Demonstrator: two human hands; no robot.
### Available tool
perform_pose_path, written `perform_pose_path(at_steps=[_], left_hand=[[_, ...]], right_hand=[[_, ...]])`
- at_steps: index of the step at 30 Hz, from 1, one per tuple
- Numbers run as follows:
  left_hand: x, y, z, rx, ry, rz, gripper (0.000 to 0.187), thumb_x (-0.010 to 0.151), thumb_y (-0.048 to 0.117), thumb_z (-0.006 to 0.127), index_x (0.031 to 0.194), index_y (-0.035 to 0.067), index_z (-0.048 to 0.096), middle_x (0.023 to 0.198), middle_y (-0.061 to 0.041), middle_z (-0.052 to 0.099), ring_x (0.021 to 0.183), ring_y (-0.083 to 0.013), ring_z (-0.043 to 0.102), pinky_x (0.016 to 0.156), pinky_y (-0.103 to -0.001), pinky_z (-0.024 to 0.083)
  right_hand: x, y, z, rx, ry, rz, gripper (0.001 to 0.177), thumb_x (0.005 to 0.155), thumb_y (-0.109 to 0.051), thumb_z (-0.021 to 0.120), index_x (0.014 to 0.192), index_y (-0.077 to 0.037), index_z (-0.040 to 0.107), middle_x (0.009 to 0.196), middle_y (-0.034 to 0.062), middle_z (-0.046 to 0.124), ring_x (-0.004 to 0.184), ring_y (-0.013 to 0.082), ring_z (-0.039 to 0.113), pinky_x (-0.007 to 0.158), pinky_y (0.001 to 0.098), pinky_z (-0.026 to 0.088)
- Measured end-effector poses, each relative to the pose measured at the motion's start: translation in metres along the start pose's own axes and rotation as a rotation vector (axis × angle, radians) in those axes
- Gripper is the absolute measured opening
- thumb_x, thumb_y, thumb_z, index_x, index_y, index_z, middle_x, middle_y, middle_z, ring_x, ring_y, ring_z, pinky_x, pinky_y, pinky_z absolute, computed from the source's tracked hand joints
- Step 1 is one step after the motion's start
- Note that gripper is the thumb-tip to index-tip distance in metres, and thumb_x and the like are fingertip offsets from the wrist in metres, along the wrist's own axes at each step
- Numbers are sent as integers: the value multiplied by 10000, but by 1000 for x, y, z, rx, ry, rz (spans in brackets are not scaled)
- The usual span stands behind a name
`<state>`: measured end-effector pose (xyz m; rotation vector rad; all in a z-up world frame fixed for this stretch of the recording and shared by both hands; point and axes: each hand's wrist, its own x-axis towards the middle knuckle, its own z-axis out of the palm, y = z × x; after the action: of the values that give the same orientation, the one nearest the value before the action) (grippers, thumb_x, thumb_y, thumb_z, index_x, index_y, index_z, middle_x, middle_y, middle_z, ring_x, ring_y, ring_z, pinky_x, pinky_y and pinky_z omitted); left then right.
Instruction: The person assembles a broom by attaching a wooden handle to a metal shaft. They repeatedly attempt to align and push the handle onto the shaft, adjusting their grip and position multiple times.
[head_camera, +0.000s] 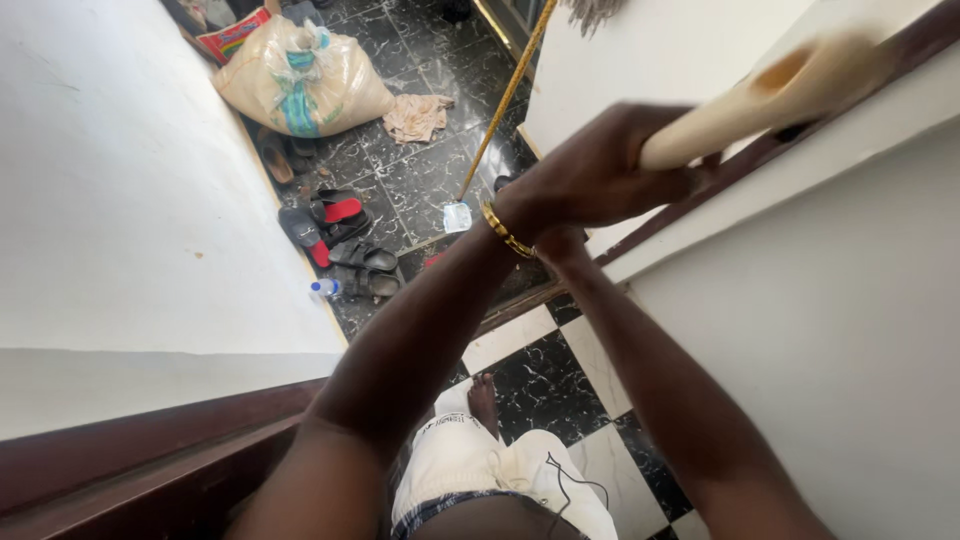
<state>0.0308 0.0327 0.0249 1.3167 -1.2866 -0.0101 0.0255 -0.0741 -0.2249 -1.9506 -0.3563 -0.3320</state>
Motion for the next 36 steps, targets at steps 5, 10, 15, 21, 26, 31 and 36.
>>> perform_pose_path(at_steps=[5, 10, 15, 21, 26, 31, 36], left_hand=[[0, -1, -41, -120, 44, -37, 253, 1158, 331, 621, 1320, 139, 644, 996, 2, 693, 693, -31, 658, 604, -195, 610], [-45, -35, -2, -442, 396, -544, 390, 1043, 410, 594, 1109, 41, 700, 599, 58, 487, 440, -40, 437, 374, -220, 387], [-65, -61, 30, -205, 241, -582, 362, 1038, 381, 643, 975, 42, 755, 735, 31, 677, 550, -43, 614, 453, -205, 517], [-34, -28, -34, -133, 211, -171, 292, 1058, 340, 637, 1059, 53, 693, 898, -52, 748, 664, -74, 675, 539, -219, 587], [-15, -16, -36, -107, 350, -177, 327, 1055, 361, 637, 999, 41, 672, 819, -39, 682, 604, -70, 632, 489, -221, 553], [-35, -24, 36, -205, 579, -311, 371, 1052, 382, 636, 939, 29, 651, 741, -26, 616, 545, -67, 588, 438, -223, 519], [-95, -28, 151, -344, 375, -805, 394, 1006, 406, 604, 896, 42, 708, 675, -27, 676, 471, -69, 589, 386, -220, 511]], right_hand=[[-29, -88, -31, -96, -106, 523, 274, 1022, -303, 610, 1014, -62, 740, 596, -29, 592, 494, 65, 531, 446, 261, 428], [-106, -69, -18, -116, 87, 774, 283, 1019, -345, 585, 1047, -109, 738, 492, -31, 480, 366, 84, 404, 304, 301, 285], [-125, 14, 37, -16, 260, 519, 375, 1068, -304, 605, 838, -8, 589, 656, 25, 579, 527, 94, 538, 452, 288, 472], [8, -28, 46, 87, 64, 87, 146, 999, -72, 629, 872, -12, 590, 778, 80, 671, 698, 178, 650, 575, 305, 528], [15, -114, 2, 55, 54, 97, 89, 971, -22, 602, 903, 34, 595, 683, 88, 616, 569, 195, 613, 493, 341, 497], [-77, -108, -40, -112, -118, 656, 179, 993, -226, 606, 890, -119, 706, 538, 8, 602, 433, 104, 584, 389, 277, 458], [-257, -47, -74, -176, -105, 1071, 330, 986, -366, 648, 847, -69, 689, 593, 18, 612, 485, 121, 556, 438, 274, 452]])
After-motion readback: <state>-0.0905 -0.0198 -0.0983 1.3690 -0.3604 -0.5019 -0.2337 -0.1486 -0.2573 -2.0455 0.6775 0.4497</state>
